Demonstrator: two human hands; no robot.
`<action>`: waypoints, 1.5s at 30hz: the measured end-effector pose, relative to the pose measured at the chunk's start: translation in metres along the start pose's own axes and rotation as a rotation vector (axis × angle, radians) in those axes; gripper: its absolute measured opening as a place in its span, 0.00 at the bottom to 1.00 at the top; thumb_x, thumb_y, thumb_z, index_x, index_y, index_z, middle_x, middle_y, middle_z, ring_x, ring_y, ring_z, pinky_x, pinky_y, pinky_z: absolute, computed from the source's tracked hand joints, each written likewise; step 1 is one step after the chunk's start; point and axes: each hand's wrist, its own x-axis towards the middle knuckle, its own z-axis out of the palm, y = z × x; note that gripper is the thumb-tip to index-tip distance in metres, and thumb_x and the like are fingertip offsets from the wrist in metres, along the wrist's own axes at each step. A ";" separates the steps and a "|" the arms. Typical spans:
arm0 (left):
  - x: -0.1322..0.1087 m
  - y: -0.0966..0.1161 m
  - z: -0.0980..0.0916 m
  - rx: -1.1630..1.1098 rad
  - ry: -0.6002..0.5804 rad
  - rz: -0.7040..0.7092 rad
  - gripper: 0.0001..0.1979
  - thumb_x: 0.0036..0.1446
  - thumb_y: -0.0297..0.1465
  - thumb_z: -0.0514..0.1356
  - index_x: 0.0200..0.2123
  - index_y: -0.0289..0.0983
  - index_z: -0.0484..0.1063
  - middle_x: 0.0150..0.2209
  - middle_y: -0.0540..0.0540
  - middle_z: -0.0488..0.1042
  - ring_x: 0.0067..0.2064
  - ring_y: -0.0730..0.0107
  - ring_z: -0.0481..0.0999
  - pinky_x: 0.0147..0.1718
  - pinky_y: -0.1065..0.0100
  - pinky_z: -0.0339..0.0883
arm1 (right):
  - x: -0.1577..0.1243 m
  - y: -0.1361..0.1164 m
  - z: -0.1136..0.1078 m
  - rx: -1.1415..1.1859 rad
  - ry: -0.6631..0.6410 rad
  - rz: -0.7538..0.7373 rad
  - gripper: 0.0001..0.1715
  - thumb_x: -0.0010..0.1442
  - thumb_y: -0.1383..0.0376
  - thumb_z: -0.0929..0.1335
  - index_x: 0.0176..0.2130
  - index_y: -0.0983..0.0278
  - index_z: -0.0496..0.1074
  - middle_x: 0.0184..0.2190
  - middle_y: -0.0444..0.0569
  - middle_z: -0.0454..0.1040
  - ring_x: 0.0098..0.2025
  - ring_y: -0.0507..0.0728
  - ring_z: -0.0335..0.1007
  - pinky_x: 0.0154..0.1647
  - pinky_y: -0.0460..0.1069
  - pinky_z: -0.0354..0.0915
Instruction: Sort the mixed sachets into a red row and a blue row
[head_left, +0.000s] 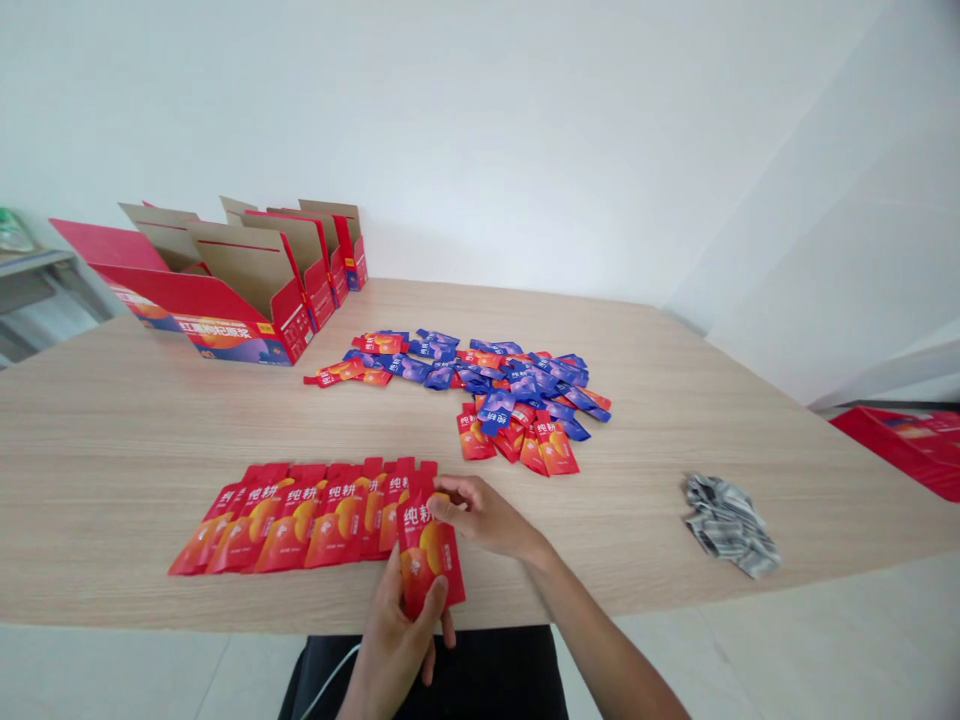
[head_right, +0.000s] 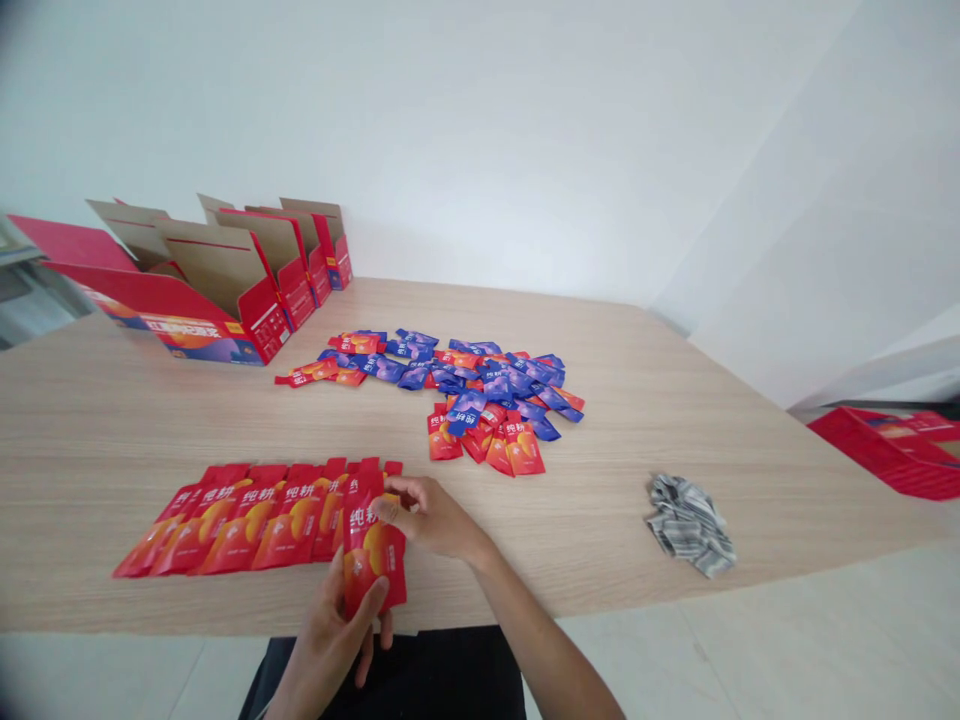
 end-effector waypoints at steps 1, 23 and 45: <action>-0.001 -0.001 0.001 0.013 -0.005 -0.011 0.37 0.61 0.57 0.63 0.60 0.38 0.59 0.18 0.57 0.73 0.10 0.77 0.61 0.10 0.80 0.50 | 0.007 0.000 -0.001 0.032 -0.031 0.011 0.35 0.60 0.35 0.71 0.42 0.63 0.81 0.32 0.46 0.76 0.33 0.55 0.70 0.34 0.47 0.64; 0.007 0.020 -0.004 0.262 0.059 -0.001 0.32 0.59 0.53 0.64 0.56 0.37 0.67 0.18 0.59 0.68 0.12 0.76 0.59 0.11 0.75 0.51 | 0.042 0.021 -0.023 0.025 -0.052 -0.073 0.29 0.55 0.42 0.78 0.29 0.66 0.79 0.28 0.44 0.74 0.29 0.50 0.63 0.27 0.45 0.55; 0.016 0.006 -0.029 0.093 0.002 -0.045 0.38 0.51 0.57 0.70 0.53 0.35 0.67 0.22 0.51 0.78 0.17 0.63 0.78 0.09 0.71 0.67 | 0.066 0.023 -0.025 -0.277 0.059 -0.088 0.28 0.66 0.42 0.67 0.36 0.64 0.75 0.25 0.40 0.68 0.27 0.50 0.59 0.29 0.46 0.53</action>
